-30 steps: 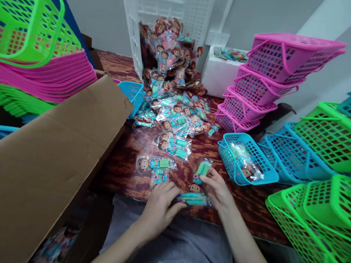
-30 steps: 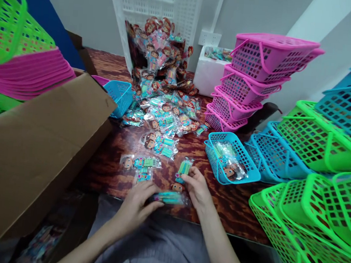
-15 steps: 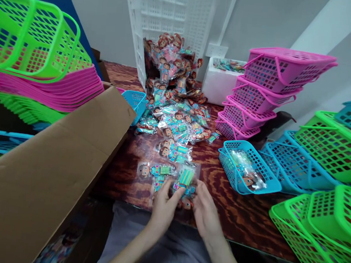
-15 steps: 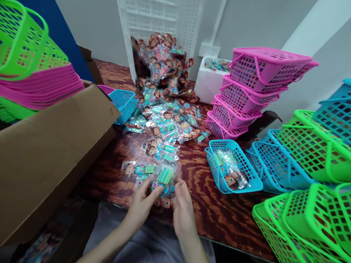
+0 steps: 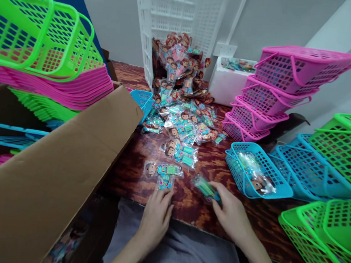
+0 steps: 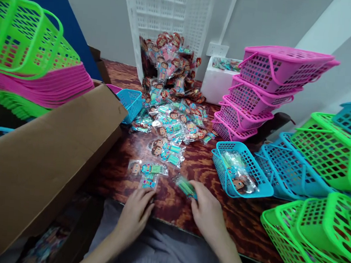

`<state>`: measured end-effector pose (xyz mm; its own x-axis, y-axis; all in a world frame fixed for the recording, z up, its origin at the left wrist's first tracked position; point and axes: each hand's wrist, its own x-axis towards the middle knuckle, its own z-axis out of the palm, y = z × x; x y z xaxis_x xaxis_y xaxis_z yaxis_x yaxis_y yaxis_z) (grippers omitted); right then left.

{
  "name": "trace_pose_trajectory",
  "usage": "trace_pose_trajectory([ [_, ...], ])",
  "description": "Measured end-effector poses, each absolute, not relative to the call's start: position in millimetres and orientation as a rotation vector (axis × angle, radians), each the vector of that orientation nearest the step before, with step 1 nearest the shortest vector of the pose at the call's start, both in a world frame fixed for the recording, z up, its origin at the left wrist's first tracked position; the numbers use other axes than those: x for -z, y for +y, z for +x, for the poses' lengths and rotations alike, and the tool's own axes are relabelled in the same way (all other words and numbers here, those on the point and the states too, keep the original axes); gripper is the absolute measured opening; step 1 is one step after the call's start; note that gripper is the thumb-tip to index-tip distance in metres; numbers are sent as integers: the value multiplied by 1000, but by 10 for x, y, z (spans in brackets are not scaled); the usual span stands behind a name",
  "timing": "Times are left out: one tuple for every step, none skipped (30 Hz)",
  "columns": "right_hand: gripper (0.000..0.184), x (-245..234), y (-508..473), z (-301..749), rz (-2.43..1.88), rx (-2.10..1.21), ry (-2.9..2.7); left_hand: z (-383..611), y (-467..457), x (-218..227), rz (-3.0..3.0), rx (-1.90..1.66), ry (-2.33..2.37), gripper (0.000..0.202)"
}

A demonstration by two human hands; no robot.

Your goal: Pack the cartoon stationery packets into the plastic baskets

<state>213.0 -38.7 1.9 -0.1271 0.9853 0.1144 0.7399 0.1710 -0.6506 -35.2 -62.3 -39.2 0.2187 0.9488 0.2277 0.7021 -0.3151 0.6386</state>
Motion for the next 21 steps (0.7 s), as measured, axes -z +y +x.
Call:
trace_pose_trajectory([
  [47,26,-405,2112,-1610,-517,-2034,-360,-590,412,2146,-804,1534,34],
  [51,72,-421,2083,-1596,-447,-2119,-358,-554,425,2174,-776,1542,34],
  [53,114,-433,2052,-1592,-400,-2181,-350,-519,428,2185,-762,1546,33],
  [54,145,-442,2023,-1601,-372,-2224,-340,-487,417,2180,-762,1545,33],
  [54,165,-448,2001,-1615,-356,-2250,-331,-462,392,2163,-775,1537,34],
  [54,170,-454,1984,-1624,-353,-2265,-324,-449,356,2141,-798,1522,37],
  [53,163,-461,1972,-1620,-366,-2279,-319,-447,310,2122,-823,1503,43],
  [53,146,-471,1961,-1607,-390,-2294,-314,-456,260,2110,-841,1481,52],
  [52,121,-483,1950,-1587,-420,-2313,-307,-474,210,2111,-842,1450,63],
  [52,93,-497,1937,-1564,-447,-2331,-297,-496,166,2124,-825,1411,74],
  [53,65,-513,1921,-1542,-468,-2347,-283,-520,133,2141,-796,1364,82],
  [53,40,-529,1906,-1527,-479,-2361,-266,-540,116,2152,-759,1319,89],
  [54,21,-545,1893,-1524,-480,-2369,-247,-557,115,2150,-725,1281,93],
  [55,10,-560,1885,-1531,-472,-2373,-227,-569,131,2134,-703,1257,96],
  [56,5,-576,1883,-1543,-460,-2375,-208,-578,163,2108,-695,1241,97],
  [58,8,-591,1889,-1558,-447,-2375,-191,-586,206,2076,-699,1234,96],
  [61,18,-608,1902,-1573,-432,-2374,-177,-596,257,2043,-715,1229,95],
  [63,34,-625,1921,-1588,-413,-2372,-164,-607,310,2013,-740,1222,93],
  [66,54,-641,1944,-1600,-392,-2368,-152,-620,361,1984,-771,1217,92],
  [68,78,-654,1968,-1611,-372,-2362,-141,-635,409,1952,-802,1216,90],
  [70,105,-663,1990,-1621,-356,-2357,-128,-650,449,1918,-832,1222,88],
])
